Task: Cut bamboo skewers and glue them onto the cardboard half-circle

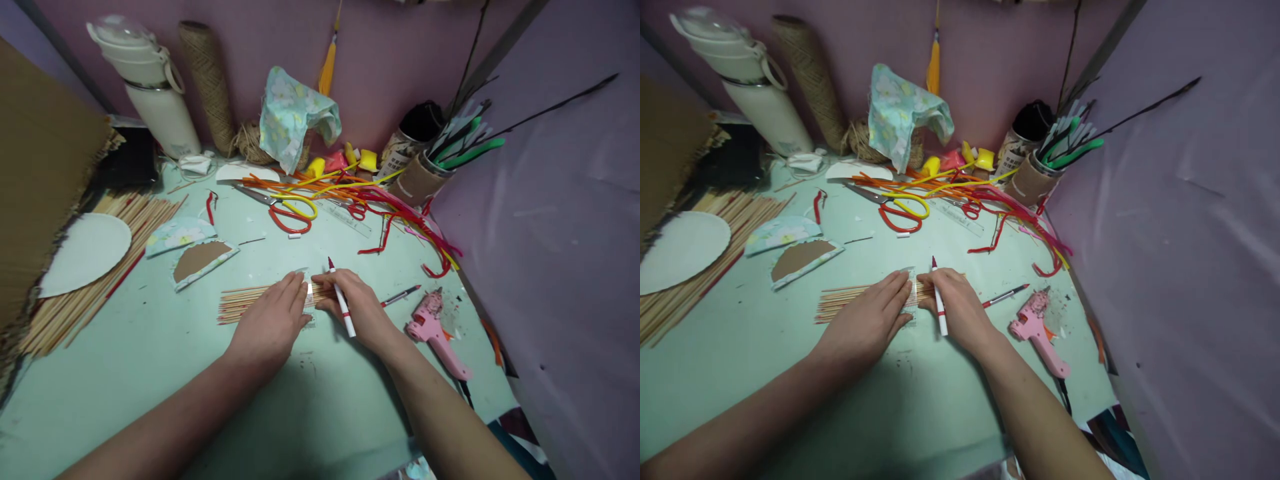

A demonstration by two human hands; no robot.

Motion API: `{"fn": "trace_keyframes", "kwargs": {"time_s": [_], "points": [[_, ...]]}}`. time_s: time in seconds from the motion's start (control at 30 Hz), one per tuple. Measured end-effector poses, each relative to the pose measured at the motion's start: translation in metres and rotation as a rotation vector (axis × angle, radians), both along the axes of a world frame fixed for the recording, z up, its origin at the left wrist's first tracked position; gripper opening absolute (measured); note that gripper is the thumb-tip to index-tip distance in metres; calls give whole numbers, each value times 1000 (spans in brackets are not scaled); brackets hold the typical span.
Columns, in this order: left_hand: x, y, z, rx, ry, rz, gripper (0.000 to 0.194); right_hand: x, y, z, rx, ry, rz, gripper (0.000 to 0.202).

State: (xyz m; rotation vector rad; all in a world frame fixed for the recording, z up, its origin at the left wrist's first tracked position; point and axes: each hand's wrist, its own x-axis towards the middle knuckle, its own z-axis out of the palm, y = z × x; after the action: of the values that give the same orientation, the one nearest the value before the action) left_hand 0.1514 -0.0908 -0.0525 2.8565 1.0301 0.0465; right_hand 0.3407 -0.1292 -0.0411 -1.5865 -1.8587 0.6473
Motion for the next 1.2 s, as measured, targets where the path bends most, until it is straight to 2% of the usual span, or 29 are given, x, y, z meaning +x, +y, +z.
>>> {"fn": "trace_keyframes", "kwargs": {"time_s": [0.7, 1.2], "points": [[0, 1, 3, -37, -28, -12, 49, 3, 2, -4, -31, 4, 18, 21], [0, 0, 0, 8, -30, 3, 47, 3, 2, -3, -23, -6, 25, 20]]}}
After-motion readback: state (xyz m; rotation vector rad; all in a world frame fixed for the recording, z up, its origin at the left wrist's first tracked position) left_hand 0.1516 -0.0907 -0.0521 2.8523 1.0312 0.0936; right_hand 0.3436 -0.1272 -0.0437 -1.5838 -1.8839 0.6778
